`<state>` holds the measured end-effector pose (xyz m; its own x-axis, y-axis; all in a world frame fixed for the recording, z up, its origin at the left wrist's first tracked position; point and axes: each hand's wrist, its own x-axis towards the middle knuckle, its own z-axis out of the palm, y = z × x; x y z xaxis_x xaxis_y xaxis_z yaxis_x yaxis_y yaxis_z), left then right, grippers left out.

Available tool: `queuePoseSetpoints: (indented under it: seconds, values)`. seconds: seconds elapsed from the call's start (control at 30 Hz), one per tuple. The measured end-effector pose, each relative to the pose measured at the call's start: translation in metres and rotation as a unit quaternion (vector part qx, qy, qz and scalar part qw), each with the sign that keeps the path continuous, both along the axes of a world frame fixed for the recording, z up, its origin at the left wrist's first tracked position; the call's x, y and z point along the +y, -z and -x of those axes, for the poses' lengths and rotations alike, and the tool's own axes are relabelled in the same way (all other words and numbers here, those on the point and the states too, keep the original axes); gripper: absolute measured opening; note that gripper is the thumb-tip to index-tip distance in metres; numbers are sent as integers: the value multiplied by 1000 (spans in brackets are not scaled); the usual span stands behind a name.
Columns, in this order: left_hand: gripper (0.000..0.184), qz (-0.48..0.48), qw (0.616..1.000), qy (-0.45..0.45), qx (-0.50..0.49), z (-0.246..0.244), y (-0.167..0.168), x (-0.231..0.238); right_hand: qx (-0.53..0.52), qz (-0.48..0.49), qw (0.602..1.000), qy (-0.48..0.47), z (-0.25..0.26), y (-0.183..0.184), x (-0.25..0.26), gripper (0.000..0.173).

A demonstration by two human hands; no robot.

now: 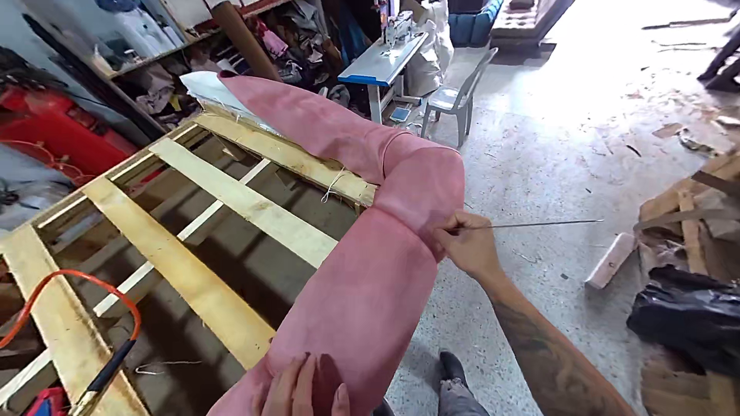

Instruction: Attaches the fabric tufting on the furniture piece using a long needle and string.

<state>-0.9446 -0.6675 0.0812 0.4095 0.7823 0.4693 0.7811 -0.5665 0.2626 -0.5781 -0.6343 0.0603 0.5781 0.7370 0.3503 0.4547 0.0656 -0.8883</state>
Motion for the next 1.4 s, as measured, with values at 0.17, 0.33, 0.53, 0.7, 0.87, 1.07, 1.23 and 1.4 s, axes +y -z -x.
queuePoseSetpoints:
  seconds: [0.17, 0.33, 0.53, 0.7, 0.87, 1.07, 1.23, 1.4]
  values:
    - [61, 0, 998, -13, 65, -81, -9, 58, -124, 83, 977, -151, 1, -51, 113, 14]
    - [70, 63, 987, -40, 139, -128, -19, 111, -63, 114, 975, -179, -32, -15, 41, 26]
    - [64, 271, 949, 84, 140, -147, -54, 170, -58, 34, 975, -214, -22, -48, 98, 10]
    - [66, 362, 917, 131, 108, -140, -47, 190, -29, 100, 972, -213, -30, -8, 57, 16]
    - [64, 402, 907, 123, 36, -127, -40, 199, 46, 73, 979, -187, -38, -30, 54, 15]
    - [65, 487, 866, 114, -8, -115, -31, 209, -45, 3, 990, -137, -5, -5, 84, 12]
    - [66, 478, 868, 129, -48, -116, -38, 203, 115, 15, 988, -107, -13, 40, 5, 6]
    - [63, 470, 874, 120, -24, -108, -32, 207, 83, -28, 988, -129, -1, -12, 44, 8]
